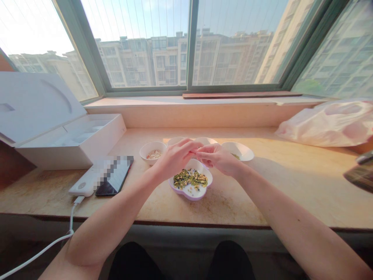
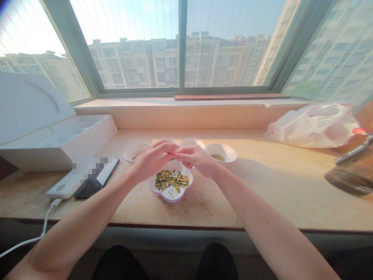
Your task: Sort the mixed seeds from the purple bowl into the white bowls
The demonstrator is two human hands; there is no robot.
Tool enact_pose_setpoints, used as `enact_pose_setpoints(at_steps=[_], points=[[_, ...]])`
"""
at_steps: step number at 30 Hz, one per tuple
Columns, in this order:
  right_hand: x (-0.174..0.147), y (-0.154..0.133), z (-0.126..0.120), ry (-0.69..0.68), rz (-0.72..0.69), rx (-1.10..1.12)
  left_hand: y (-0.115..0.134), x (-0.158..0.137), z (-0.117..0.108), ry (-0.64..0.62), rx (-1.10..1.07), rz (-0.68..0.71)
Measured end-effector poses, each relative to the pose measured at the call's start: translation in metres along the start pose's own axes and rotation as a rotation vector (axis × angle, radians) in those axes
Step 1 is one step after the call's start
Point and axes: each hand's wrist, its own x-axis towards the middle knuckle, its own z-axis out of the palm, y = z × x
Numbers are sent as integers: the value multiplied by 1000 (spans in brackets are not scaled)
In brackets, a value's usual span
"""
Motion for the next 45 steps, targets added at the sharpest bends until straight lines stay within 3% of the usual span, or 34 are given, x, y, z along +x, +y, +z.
enact_pose_setpoints(at_steps=[3, 7, 11, 16, 24, 29, 32, 36, 39, 42, 45], points=[[-1, -1, 1, 56, -30, -58, 1, 0, 0, 8, 6, -21], [-1, -2, 2, 238, -93, -259, 4, 2, -6, -73, 96, -195], [-2, -4, -2, 359, -290, -535, 8, 5, -13, -382, 217, -294], [-5, -6, -8, 388, -438, -760, 16, 5, -16, -772, 201, -185], [-2, -2, -18, 480, -441, -839, 17, 1, -18, -997, 180, -268], [2, -2, -45, 594, -305, -979, 14, 1, -14, -1066, 179, -246], [-1, -4, -67, 651, -99, -1125, 10, -1, -10, -1056, 183, -213], [-8, -7, -87, 552, 250, -1258, 3, -5, -3, -995, 148, -235], [-12, -10, -92, 443, 419, -1298, -2, -7, 3, -961, 127, -241], [-13, -10, -94, 347, 509, -1311, -5, -9, 7, -929, 95, -241], [-12, -7, -97, 384, 511, -1287, -6, -9, 8, -893, 63, -239]])
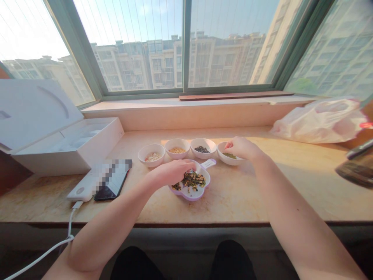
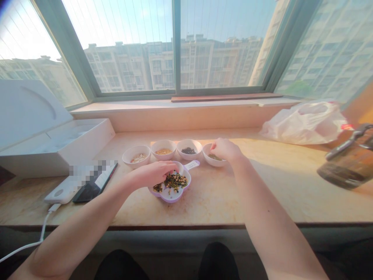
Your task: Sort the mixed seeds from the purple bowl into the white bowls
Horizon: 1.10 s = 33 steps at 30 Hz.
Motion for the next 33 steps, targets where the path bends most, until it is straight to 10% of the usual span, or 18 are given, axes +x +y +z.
enact_pose_setpoints(at_steps=[26, 33], points=[[-10, -18, -3, 161, 131, 70, 17, -7, -20, 65, -122, -83], [-9, -21, 3, 269, 57, 112, 11, -4, -19, 280, -161, -105]])
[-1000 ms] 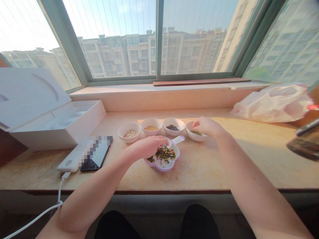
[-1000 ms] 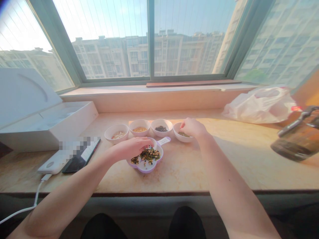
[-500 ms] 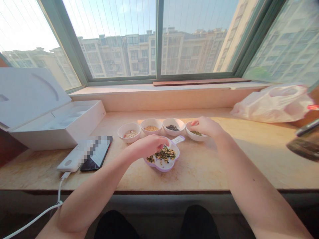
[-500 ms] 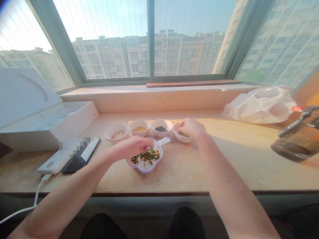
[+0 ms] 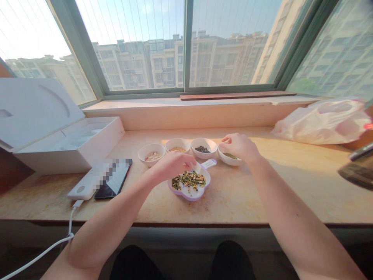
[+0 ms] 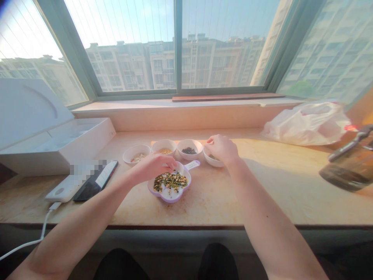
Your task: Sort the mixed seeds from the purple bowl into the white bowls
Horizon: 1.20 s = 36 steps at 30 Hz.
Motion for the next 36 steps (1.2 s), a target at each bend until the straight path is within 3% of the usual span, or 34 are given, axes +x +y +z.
enact_pose_setpoints(at_steps=[4, 7, 13, 20, 23, 29, 36], points=[[-4, -8, 2, 70, -96, 88, -14, 6, 0, 245, 47, -113], [-12, -23, 4, 66, -272, 227, -27, 12, -2, 331, 139, -222], [-44, -61, 11, -186, -620, 469, -45, 23, -8, 320, 274, -315], [-70, -89, 19, -405, -861, 367, -45, 26, -8, 235, 420, -238], [-74, -95, 26, -441, -894, 295, -40, 24, -7, 274, 397, -221], [-78, -104, 41, -389, -835, 172, -35, 23, -5, 247, 385, -208], [-76, -111, 43, -382, -932, 221, -30, 24, 0, 222, 369, -175]])
